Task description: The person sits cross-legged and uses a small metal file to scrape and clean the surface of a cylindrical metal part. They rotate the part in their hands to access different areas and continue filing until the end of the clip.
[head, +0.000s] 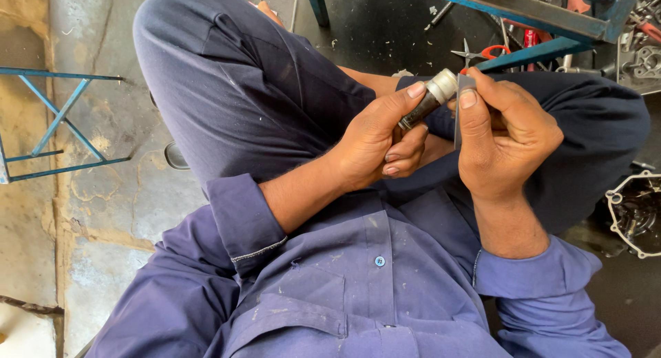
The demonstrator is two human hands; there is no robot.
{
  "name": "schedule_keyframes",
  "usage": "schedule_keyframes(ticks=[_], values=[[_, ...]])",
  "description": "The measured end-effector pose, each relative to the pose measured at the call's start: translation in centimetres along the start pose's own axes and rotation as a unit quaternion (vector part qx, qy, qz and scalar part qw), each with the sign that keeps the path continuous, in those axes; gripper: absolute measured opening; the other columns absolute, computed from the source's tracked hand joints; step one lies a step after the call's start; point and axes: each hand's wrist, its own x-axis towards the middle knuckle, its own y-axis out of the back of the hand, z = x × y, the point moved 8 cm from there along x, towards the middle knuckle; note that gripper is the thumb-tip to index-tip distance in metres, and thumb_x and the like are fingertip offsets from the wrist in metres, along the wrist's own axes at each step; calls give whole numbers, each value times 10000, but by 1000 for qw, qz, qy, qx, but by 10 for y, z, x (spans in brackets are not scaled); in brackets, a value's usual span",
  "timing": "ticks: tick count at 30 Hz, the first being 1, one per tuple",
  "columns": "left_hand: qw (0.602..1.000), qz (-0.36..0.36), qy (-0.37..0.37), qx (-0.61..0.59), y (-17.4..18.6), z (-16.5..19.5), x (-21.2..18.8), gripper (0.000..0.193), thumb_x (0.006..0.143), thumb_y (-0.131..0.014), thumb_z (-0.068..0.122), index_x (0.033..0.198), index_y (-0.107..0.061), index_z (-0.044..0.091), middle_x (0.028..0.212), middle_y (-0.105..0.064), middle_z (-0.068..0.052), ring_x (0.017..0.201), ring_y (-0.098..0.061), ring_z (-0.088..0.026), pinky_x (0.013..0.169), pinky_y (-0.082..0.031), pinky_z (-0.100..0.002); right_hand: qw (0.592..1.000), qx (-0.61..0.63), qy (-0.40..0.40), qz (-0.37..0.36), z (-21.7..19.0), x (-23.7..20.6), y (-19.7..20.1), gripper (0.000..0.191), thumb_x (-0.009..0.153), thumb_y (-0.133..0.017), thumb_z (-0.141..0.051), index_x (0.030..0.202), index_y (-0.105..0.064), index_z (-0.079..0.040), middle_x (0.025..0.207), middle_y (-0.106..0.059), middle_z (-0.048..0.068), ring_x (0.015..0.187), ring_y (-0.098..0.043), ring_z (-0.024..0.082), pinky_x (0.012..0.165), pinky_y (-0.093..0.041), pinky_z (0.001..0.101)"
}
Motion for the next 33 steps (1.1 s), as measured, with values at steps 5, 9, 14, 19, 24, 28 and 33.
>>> schedule_keyframes(ticks=[5,9,14,19,24,28,33], values=[[999,-14,-31,30,-5,2,2,458,1161,-369,394,1369,-523,15,543,-375,-24,417,-338,-133,416,-308,-278,999,36,-19,-7,5,-1,1,131,1128,-696,18,1238,-705,88,1034,-730,122,856,-694,102,742,-544,182],[996,-17,-57,69,-8,7,-1,508,1157,-373,379,1545,-449,60,552,-366,-17,425,-320,-112,424,-312,-267,998,44,-35,-4,7,0,3,151,1093,-701,9,1223,-711,84,1017,-720,109,803,-654,77,700,-508,169],[985,-27,-95,142,-13,14,-4,544,1164,-382,390,1608,-395,77,581,-383,-31,455,-349,-132,451,-336,-287,1000,-4,-13,-19,-2,5,2,165,1050,-695,5,1193,-705,86,997,-707,119,782,-654,88,671,-511,178],[997,-10,-56,50,-8,6,-1,488,1156,-353,394,1480,-481,52,555,-385,-27,432,-347,-141,444,-321,-288,999,-32,25,5,-9,2,3,153,1106,-680,6,1235,-693,87,1037,-718,132,856,-708,123,735,-562,204],[999,-16,-36,0,-9,3,2,454,1158,-346,413,1288,-569,40,544,-372,-19,426,-340,-140,430,-302,-279,997,-64,35,16,-9,0,2,110,1148,-696,8,1213,-704,97,977,-728,138,848,-720,138,731,-551,211],[1000,-11,-26,2,-11,5,2,449,1150,-343,402,1382,-523,63,533,-371,-7,412,-336,-117,413,-292,-260,994,-96,50,15,-14,3,1,110,1117,-691,9,1188,-707,92,930,-725,128,810,-704,126,681,-512,209],[980,-28,-112,161,-15,21,0,496,1152,-350,301,1582,-379,56,542,-421,13,412,-375,-85,407,-338,-252,993,-102,55,14,-18,7,2,113,1091,-709,15,1180,-719,84,913,-724,131,771,-672,113,636,-472,200]])
